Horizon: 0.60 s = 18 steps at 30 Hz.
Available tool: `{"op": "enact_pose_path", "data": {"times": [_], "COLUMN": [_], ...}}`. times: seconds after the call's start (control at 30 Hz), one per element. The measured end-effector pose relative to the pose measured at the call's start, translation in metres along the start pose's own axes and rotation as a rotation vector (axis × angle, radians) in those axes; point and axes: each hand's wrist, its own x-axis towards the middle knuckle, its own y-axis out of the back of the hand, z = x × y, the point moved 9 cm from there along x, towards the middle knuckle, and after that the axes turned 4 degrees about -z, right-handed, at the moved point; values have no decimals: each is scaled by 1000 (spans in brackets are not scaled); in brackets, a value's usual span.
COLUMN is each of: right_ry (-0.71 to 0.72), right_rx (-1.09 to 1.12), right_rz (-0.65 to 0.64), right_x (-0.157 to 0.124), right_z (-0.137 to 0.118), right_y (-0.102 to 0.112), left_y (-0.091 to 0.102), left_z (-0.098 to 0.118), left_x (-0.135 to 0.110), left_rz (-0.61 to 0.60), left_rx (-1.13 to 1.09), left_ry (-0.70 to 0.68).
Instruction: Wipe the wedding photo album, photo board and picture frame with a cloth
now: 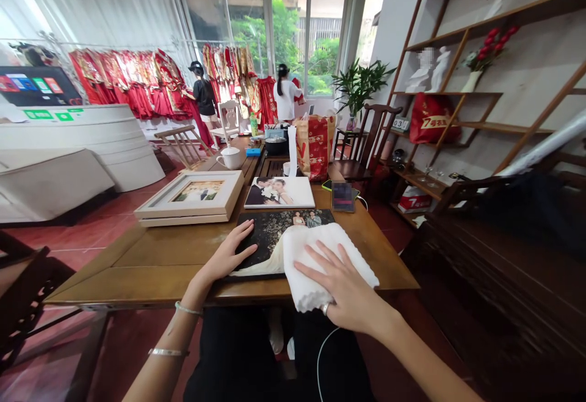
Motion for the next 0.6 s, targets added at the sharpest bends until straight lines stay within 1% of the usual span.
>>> {"op": "enact_pose_path", "data": {"times": [0.07, 0.13, 0.3, 0.4, 0.43, 0.5, 0.6], "right_ry": [4, 4, -36, -87, -93, -76, -38], "right_rx": [3, 11, 61, 79, 78, 61, 16], "right_rz": [-11, -13, 29, 69, 74, 68, 64], "right_x": [5, 22, 82, 102, 103, 98, 71], "right_z": [3, 13, 61, 83, 85, 80, 54], "right_y": [1, 5, 20, 27, 27, 23, 13], "left_y": [1, 2, 5, 5, 5, 3, 2], "left_z": [0, 0, 2, 2, 2, 1, 1], "left_x": [0, 0, 0, 0, 0, -1, 0], "left_rz": [2, -1, -4, -3, -6, -11, -14], "left_rx": [-2, -2, -5, -14, -16, -18, -22], "left_ry": [-10, -9, -1, 9, 18, 36, 52]}}
